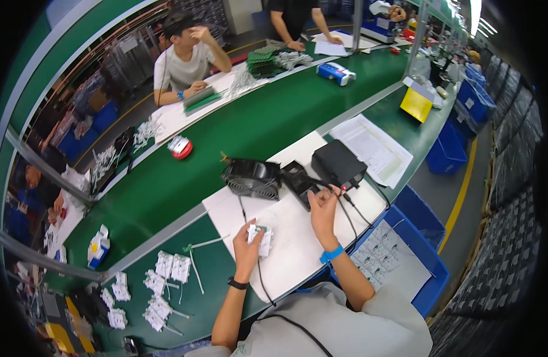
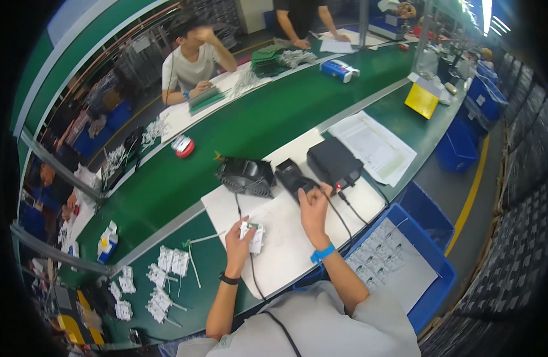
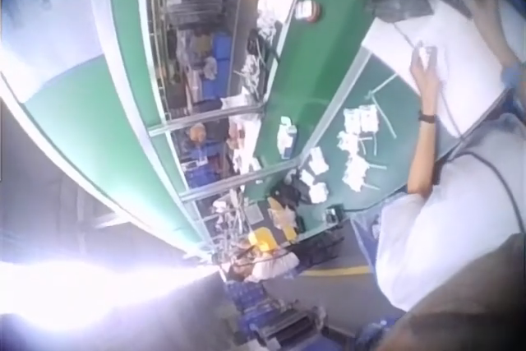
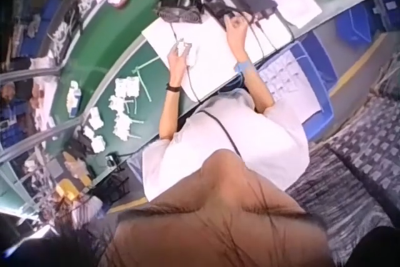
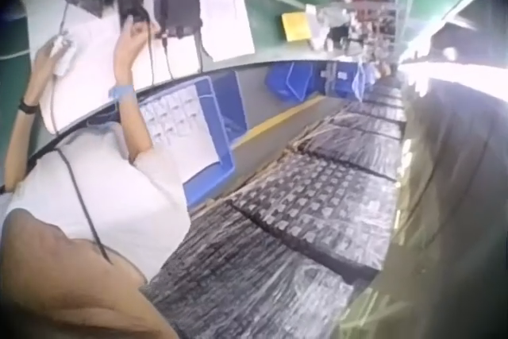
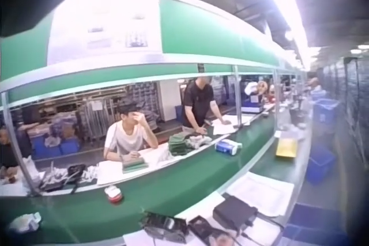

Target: Soldering electronic components onto plastic fixtures at an assembly line.

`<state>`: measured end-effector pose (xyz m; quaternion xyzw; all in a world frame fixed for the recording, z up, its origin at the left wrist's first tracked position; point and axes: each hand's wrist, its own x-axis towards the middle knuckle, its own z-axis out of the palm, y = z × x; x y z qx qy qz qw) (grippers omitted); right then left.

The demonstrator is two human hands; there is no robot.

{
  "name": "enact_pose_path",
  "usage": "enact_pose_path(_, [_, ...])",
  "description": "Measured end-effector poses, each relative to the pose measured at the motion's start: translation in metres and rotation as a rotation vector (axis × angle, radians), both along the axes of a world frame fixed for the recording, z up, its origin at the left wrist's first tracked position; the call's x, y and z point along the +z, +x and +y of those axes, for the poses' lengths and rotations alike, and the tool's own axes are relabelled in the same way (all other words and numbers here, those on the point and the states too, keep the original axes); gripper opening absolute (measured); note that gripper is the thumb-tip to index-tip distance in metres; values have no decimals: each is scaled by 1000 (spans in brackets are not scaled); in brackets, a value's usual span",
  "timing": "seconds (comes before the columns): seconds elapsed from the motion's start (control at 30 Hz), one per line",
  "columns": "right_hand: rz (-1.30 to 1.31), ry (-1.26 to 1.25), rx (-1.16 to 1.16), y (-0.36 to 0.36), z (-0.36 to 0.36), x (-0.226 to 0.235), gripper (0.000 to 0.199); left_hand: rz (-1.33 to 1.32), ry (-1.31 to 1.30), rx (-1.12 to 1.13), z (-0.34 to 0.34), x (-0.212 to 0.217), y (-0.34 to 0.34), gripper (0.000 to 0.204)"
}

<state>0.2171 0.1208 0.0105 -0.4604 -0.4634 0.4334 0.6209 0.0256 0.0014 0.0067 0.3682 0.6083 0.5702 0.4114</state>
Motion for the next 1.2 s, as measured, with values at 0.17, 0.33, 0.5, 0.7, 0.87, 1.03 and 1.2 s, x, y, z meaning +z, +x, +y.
enact_pose_path(0.17, [-298,175,-42,-6,45,14,25,278,-13,-141,22,-19,26,49])
enact_pose_path(0.33, [-435,168,6,-1,45,23,20,217,-47,-143,40,-28,33,39])
enact_pose_path(0.5, [-421,202,25,2,49,14,16,536,-49,-153,41,-6,35,37])
enact_pose_path(0.7, [-317,217,-125,5,27,23,11,829,119,-145,34,-6,33,40])
enact_pose_path(0.87, [-305,458,-209,30,6,15,18,940,112,-190,31,1,32,57])
enact_pose_path(1.03, [-231,505,-138,32,-7,-15,17,1012,90,-169,18,14,32,72])
enact_pose_path(1.2, [-148,445,-22,19,-11,-38,11,963,118,-262,12,13,20,60])
